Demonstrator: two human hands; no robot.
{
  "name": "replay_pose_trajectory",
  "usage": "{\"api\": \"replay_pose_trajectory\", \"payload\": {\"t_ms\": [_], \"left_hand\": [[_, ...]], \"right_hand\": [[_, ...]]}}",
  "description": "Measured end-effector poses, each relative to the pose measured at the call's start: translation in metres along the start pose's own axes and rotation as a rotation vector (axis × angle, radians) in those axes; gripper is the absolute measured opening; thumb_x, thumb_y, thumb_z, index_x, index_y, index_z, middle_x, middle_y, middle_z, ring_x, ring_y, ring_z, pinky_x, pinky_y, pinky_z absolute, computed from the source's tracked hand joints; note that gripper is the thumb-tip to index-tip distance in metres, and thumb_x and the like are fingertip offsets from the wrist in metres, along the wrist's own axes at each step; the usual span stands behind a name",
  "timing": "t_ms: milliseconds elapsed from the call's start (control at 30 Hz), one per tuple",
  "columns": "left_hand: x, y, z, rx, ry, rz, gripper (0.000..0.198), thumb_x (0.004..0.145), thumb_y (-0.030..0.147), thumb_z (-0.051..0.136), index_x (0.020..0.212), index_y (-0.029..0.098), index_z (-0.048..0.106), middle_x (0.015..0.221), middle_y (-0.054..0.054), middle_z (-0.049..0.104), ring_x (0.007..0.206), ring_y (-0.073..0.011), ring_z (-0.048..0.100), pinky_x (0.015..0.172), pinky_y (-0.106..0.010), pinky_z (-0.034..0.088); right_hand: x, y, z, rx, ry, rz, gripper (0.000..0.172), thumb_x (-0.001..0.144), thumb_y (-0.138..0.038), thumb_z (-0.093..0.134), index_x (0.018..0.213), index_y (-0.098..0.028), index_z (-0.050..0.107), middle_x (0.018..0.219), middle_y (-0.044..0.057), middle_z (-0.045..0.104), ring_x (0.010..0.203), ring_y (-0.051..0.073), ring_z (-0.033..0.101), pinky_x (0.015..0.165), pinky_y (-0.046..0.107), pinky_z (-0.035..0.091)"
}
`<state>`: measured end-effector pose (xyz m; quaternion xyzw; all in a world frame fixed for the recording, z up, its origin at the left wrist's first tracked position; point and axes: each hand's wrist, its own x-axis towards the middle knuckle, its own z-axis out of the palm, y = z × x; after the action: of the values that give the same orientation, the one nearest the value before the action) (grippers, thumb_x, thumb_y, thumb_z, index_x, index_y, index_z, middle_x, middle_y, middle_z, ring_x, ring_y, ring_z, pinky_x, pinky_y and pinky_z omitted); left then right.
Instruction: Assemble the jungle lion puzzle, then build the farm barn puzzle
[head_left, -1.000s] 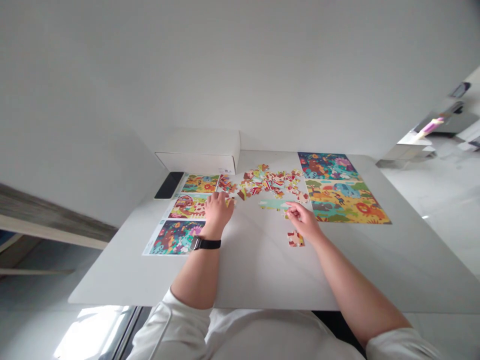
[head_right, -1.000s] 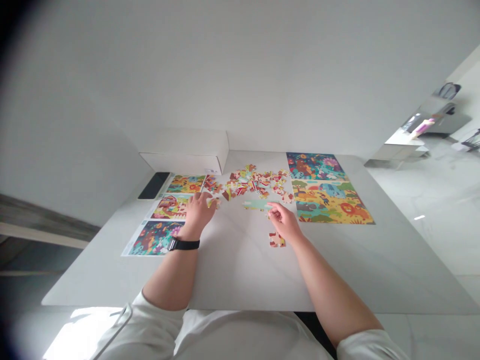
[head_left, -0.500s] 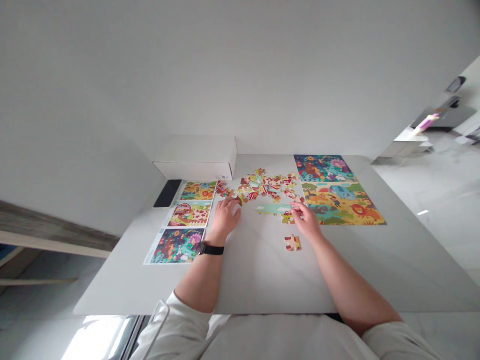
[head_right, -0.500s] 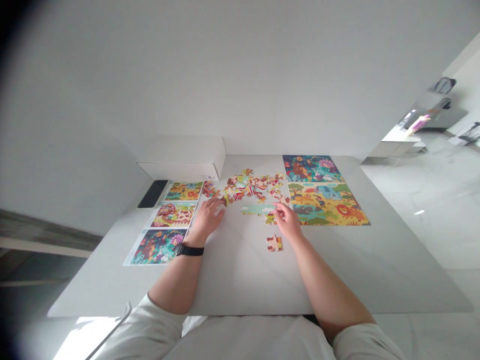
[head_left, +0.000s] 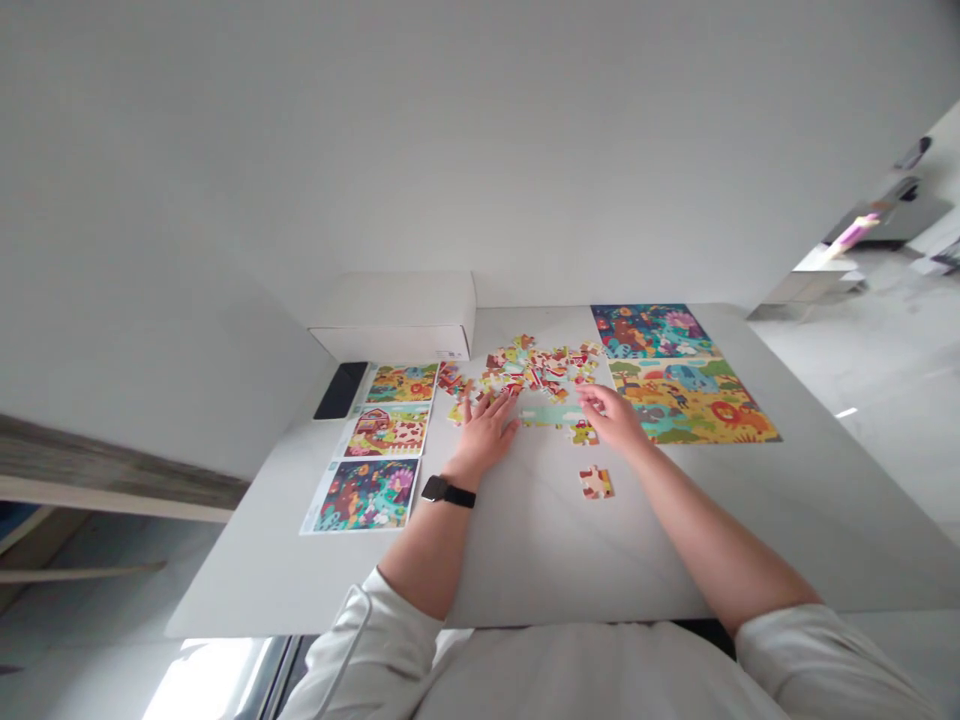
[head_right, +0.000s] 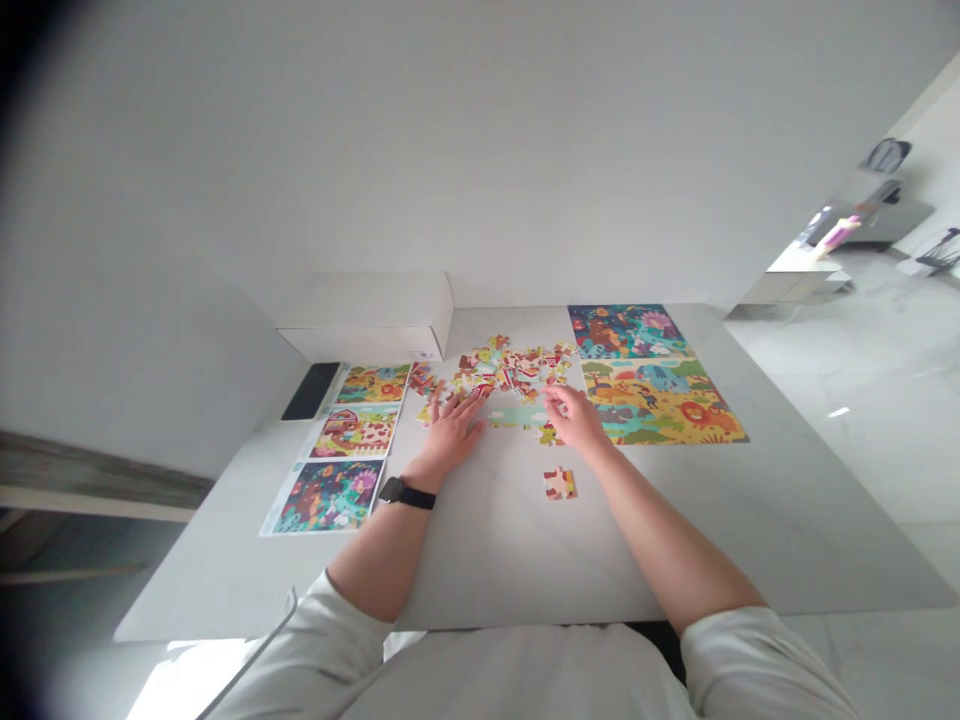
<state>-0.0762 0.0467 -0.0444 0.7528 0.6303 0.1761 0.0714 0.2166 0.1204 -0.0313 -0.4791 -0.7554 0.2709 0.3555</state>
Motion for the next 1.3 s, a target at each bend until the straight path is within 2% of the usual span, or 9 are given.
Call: {"api": "replay_pose_trajectory", "payload": {"t_ms": [100,233,367,567,700,833,967,1133,1300], "left_hand": [[0.000,0.004,0.000,0.022,0.019,-0.032,0.056,0.111,0.039,0.049,0.166,0.034,0.052,0.166,-0.005,0.060,0.162,-0.0333,0.043,0.139,-0.069,0.001],[-0.002,0.005,-0.002,0.031,0.040,-0.092,0.058,0.110,0.039,0.051,0.167,0.035,0.051,0.164,-0.007,0.061,0.160,-0.0333,0.045,0.139,-0.069,0.008],[-0.003,0.003,-0.001,0.049,0.039,-0.110,0.059,0.109,0.040,0.054,0.167,0.036,0.051,0.162,-0.009,0.062,0.158,-0.0337,0.046,0.139,-0.068,0.010],[-0.001,0.004,0.001,0.067,0.026,-0.140,0.056,0.109,0.042,0.052,0.164,0.029,0.056,0.166,-0.014,0.056,0.159,-0.0357,0.043,0.138,-0.068,0.017],[-0.002,0.004,0.001,0.026,0.041,-0.143,0.057,0.109,0.040,0.053,0.164,0.029,0.054,0.165,-0.013,0.057,0.159,-0.0362,0.044,0.137,-0.068,0.019],[-0.002,0.003,0.000,-0.019,0.045,-0.100,0.057,0.109,0.039,0.054,0.165,0.032,0.052,0.167,-0.010,0.056,0.160,-0.0358,0.043,0.138,-0.068,0.018],[-0.002,0.004,0.000,-0.048,0.012,-0.075,0.055,0.108,0.039,0.055,0.163,0.030,0.056,0.167,-0.009,0.058,0.161,-0.0367,0.042,0.139,-0.069,0.015],[-0.002,0.006,-0.001,-0.045,0.010,-0.099,0.052,0.108,0.039,0.056,0.159,0.030,0.059,0.165,-0.010,0.059,0.160,-0.0374,0.043,0.137,-0.071,0.017],[-0.003,0.005,0.000,-0.041,0.016,-0.096,0.051,0.108,0.039,0.057,0.158,0.030,0.060,0.165,-0.010,0.060,0.160,-0.0373,0.043,0.138,-0.070,0.018]], "right_hand": [[0.033,-0.009,0.013,-0.184,-0.102,-0.076,0.034,0.100,-0.029,0.062,0.129,-0.027,0.079,0.123,0.010,0.080,0.116,0.027,0.074,0.105,0.044,0.059],[0.066,-0.025,0.041,-0.490,-0.217,-0.084,0.042,0.101,-0.025,0.064,0.141,-0.025,0.077,0.139,0.015,0.074,0.131,0.032,0.067,0.117,0.048,0.051],[0.068,-0.038,0.062,-0.658,-0.292,-0.062,0.039,0.103,-0.030,0.065,0.140,-0.029,0.079,0.146,0.014,0.069,0.138,0.036,0.061,0.117,0.050,0.049],[0.058,-0.047,0.079,-0.660,-0.338,-0.170,0.041,0.109,-0.041,0.061,0.146,-0.031,0.075,0.163,0.013,0.056,0.152,0.036,0.048,0.128,0.053,0.037],[0.068,-0.034,0.073,-0.594,-0.304,-0.196,0.046,0.109,-0.037,0.058,0.153,-0.028,0.069,0.158,0.014,0.062,0.149,0.033,0.053,0.128,0.051,0.038],[0.078,-0.008,0.050,-0.582,-0.160,-0.063,0.045,0.103,-0.025,0.060,0.146,-0.028,0.074,0.146,0.014,0.070,0.137,0.033,0.062,0.121,0.050,0.047],[0.077,0.010,0.031,-0.628,-0.160,0.026,0.040,0.102,-0.032,0.066,0.141,-0.032,0.078,0.148,0.012,0.069,0.136,0.034,0.063,0.121,0.050,0.047],[0.078,0.013,0.021,-0.666,-0.158,0.058,0.032,0.103,-0.033,0.067,0.131,-0.028,0.082,0.147,0.014,0.068,0.137,0.035,0.061,0.122,0.051,0.044],[0.101,0.001,0.027,-0.655,-0.153,0.017,0.039,0.104,-0.031,0.064,0.140,-0.022,0.076,0.146,0.017,0.068,0.138,0.036,0.060,0.121,0.049,0.045]]}}
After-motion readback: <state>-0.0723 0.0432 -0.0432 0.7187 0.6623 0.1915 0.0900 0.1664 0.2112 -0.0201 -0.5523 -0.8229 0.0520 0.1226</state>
